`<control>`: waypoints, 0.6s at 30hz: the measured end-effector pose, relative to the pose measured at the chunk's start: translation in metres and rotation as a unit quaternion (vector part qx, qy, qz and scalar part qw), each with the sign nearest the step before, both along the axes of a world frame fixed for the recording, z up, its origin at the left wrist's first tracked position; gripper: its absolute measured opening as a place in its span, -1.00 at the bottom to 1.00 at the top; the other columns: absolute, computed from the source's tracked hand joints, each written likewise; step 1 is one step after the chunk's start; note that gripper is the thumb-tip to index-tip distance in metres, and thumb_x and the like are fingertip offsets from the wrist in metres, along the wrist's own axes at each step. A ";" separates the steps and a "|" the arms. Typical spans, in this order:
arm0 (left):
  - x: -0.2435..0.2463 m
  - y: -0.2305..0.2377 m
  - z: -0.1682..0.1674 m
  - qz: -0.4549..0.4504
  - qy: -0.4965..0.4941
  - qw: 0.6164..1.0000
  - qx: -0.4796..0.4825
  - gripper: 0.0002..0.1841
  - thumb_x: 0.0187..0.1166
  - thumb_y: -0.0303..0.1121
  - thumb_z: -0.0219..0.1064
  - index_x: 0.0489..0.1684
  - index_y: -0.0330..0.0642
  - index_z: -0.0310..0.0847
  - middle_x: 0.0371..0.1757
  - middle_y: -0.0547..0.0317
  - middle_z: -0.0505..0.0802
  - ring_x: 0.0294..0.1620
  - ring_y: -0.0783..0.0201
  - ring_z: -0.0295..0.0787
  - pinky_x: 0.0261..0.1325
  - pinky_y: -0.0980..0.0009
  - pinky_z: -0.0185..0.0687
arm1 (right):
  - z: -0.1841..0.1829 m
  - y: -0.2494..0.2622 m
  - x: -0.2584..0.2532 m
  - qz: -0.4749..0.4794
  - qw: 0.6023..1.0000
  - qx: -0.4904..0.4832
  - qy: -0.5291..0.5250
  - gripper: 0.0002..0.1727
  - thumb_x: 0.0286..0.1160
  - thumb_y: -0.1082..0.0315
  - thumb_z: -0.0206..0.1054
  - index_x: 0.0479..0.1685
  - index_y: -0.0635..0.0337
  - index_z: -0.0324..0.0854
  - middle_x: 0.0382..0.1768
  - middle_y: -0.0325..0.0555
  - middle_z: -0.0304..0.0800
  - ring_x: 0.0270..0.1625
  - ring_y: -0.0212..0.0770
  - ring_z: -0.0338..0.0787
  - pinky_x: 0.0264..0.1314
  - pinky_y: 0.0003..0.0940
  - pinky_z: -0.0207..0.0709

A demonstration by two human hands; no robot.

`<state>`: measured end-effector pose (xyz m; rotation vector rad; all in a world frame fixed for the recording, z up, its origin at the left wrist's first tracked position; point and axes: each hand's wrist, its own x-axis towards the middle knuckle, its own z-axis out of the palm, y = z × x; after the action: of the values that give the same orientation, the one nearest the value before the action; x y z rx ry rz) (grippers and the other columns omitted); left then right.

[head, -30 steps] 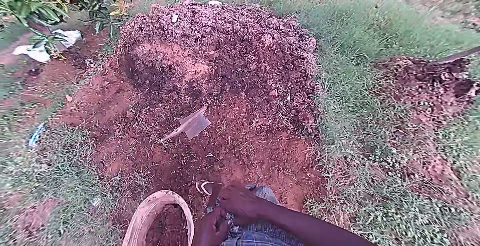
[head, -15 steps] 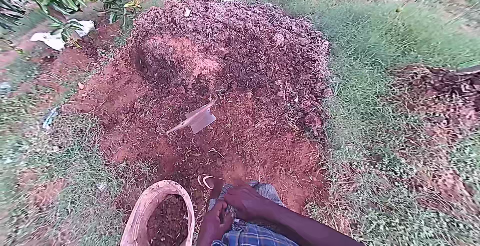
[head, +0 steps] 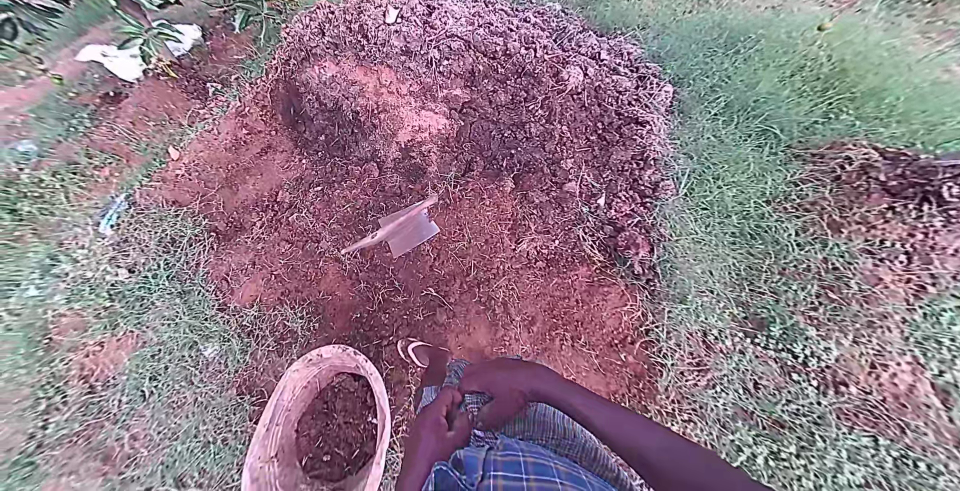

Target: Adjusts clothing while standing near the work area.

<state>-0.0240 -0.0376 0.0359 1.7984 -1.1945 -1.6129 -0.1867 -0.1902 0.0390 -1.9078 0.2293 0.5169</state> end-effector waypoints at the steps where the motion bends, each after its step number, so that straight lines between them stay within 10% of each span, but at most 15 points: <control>1: 0.000 0.001 0.000 0.004 0.000 1.000 -0.003 -0.66 0.51 -0.26 0.35 0.07 -0.34 0.61 -0.47 0.16 0.63 -0.43 0.24 0.56 -0.21 0.13 0.58 | 0.002 0.002 0.004 0.008 1.000 -0.029 0.009 -0.57 0.52 0.21 0.46 0.22 0.33 0.65 0.15 0.31 0.70 0.22 0.30 0.71 0.18 0.38 0.50; 9: 0.003 0.002 0.013 0.022 -0.035 0.999 -0.034 -0.71 0.52 -0.31 0.33 0.00 -0.38 0.68 -0.44 0.05 0.71 -0.40 0.19 0.62 -0.19 0.12 0.59 | 0.011 0.031 0.017 -0.041 0.983 -0.179 0.015 -0.66 0.53 0.26 0.39 0.17 0.27 0.69 0.08 0.23 0.79 0.18 0.27 0.77 0.18 0.34 0.47; 14: 0.008 0.021 -0.012 0.130 0.036 0.988 -0.080 -0.78 0.63 -0.36 0.26 -0.03 -0.35 0.67 -0.41 0.24 0.73 -0.43 0.50 0.60 -0.23 0.45 0.60 | -0.007 0.039 0.004 -0.091 0.972 -0.213 -0.041 -0.70 0.42 0.29 0.42 0.09 0.19 0.70 0.00 0.16 0.79 0.09 0.22 0.80 0.07 0.27 0.57; 18: 0.012 0.036 -0.031 0.066 0.036 0.994 -0.074 -0.57 0.57 -0.35 0.34 0.33 -0.44 0.56 -0.06 -0.04 0.83 -0.11 0.27 0.77 0.07 0.25 0.71 | -0.015 0.050 -0.004 -0.153 0.949 -0.264 -0.078 -0.70 0.29 0.29 0.48 0.00 0.15 0.71 -0.11 0.09 0.81 -0.02 0.16 0.84 -0.06 0.20 0.62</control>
<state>-0.0118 -0.0014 0.0051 1.6757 -1.1077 -1.4628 -0.1911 -0.1405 0.0239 -2.3599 0.5968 0.0906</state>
